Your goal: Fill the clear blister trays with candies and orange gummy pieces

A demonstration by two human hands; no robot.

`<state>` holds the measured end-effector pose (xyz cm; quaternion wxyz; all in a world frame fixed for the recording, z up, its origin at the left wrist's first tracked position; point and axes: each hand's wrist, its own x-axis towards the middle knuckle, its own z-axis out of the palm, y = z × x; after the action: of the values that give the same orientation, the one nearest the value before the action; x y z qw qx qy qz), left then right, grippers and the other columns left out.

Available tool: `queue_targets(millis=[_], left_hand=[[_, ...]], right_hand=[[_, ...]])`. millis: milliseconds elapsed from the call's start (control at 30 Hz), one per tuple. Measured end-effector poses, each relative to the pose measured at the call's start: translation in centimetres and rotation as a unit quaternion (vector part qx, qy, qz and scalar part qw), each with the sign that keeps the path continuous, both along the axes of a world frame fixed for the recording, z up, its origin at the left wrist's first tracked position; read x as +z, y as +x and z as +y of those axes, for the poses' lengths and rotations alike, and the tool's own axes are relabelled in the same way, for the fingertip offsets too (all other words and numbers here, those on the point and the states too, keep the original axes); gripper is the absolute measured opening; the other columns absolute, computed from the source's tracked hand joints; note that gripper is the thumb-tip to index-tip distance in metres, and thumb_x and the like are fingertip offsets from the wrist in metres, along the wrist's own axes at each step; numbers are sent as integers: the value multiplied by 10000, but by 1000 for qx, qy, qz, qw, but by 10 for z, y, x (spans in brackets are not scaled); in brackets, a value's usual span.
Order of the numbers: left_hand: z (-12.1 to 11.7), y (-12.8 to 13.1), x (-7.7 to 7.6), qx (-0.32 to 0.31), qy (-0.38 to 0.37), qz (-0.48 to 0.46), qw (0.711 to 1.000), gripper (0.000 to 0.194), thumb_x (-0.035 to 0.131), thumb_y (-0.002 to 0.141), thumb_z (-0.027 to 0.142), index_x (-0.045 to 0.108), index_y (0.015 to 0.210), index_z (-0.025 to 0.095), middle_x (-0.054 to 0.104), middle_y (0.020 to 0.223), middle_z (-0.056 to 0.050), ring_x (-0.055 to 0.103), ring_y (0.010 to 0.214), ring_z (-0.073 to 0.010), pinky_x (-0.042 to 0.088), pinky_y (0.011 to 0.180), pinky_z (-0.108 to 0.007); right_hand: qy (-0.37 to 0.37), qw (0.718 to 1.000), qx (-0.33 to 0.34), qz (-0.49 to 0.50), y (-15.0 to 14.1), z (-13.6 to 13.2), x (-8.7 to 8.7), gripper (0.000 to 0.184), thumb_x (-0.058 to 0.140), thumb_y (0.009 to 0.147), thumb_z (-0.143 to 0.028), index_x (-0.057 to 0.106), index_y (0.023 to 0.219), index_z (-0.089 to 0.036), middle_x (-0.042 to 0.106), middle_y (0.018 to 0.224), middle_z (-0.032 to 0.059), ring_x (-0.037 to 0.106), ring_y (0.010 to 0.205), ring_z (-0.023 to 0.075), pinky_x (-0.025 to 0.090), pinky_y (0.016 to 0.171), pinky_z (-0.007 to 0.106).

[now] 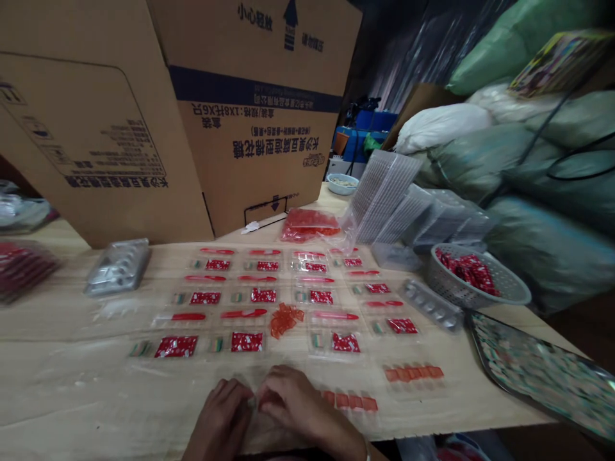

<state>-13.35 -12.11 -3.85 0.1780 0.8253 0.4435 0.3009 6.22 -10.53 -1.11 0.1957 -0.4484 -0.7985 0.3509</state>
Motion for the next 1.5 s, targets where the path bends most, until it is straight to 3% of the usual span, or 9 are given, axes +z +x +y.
queue_targets(millis=[233, 500, 667, 833, 967, 1067, 1200, 1400, 1500], left_hand=[[3, 3, -2, -16, 84, 19, 996, 332, 676, 750, 189, 576, 1061, 253, 717, 945, -28, 669, 844, -216, 522, 718, -313], [11, 20, -2, -65, 47, 60, 995, 104, 543, 872, 195, 618, 881, 267, 687, 733, 17, 612, 675, -182, 415, 591, -289], [12, 24, 7, -70, 42, 85, 993, 131, 570, 847, 177, 644, 905, 268, 680, 750, -1, 601, 685, -182, 423, 596, -285], [11, 21, 1, -53, 19, 101, 993, 143, 598, 822, 216, 681, 916, 285, 684, 779, -22, 622, 710, -205, 457, 599, -306], [8, 21, -6, 19, -44, -89, 995, 331, 664, 776, 363, 652, 1095, 275, 716, 982, -66, 652, 866, -240, 526, 721, -341], [9, 29, 8, 85, -183, -287, 937, 322, 630, 800, 415, 662, 1075, 250, 742, 961, -55, 677, 834, -211, 549, 738, -311], [15, 38, 35, 76, -308, -407, 856, 218, 740, 693, 404, 736, 836, 239, 772, 811, -19, 692, 783, -194, 542, 733, -264], [23, 32, 60, 82, -390, -430, 810, 221, 827, 560, 387, 755, 673, 212, 744, 642, 2, 633, 619, -136, 499, 610, -208], [29, 28, 70, 85, -408, -413, 810, 234, 822, 565, 395, 743, 645, 189, 676, 532, 26, 549, 524, -95, 447, 538, -186]], right_hand=[[-3, 1000, 2, -15, -2, 1, 2, 126, 634, 808, -109, 719, 841, -196, 701, 861, 16, 632, 810, 155, 463, 752, 217], [84, 987, -130, -37, 11, 52, 5, 189, 529, 831, -68, 662, 904, -181, 646, 932, 62, 603, 880, 194, 466, 790, 297], [56, 988, -146, -7, 3, 61, -2, 165, 581, 733, -63, 636, 841, -174, 626, 940, 76, 593, 887, 222, 453, 827, 344], [-48, 976, -182, 108, 11, 50, -1, 46, 594, 755, -193, 604, 716, -170, 605, 686, 8, 570, 619, 148, 457, 602, 263], [-147, 950, -179, 210, 16, 35, 4, 251, 607, 767, -414, 591, 721, -167, 621, 650, -2, 561, 537, 122, 466, 528, 243], [-230, 903, -175, 319, 9, 23, 6, 329, 689, 681, -481, 594, 731, -169, 626, 645, -10, 553, 515, 110, 468, 531, 241], [-287, 840, -189, 420, -4, 12, 4, 330, 755, 613, -433, 569, 725, -185, 587, 575, -50, 514, 442, 91, 413, 465, 210], [-134, 946, -132, 263, 0, 6, 22, 92, 624, 748, -247, 673, 757, -169, 633, 662, -6, 567, 607, 131, 409, 568, 236], [-52, 975, -77, 201, 6, 8, 36, 147, 575, 789, -208, 712, 752, -170, 651, 689, 9, 567, 670, 143, 401, 622, 249]])
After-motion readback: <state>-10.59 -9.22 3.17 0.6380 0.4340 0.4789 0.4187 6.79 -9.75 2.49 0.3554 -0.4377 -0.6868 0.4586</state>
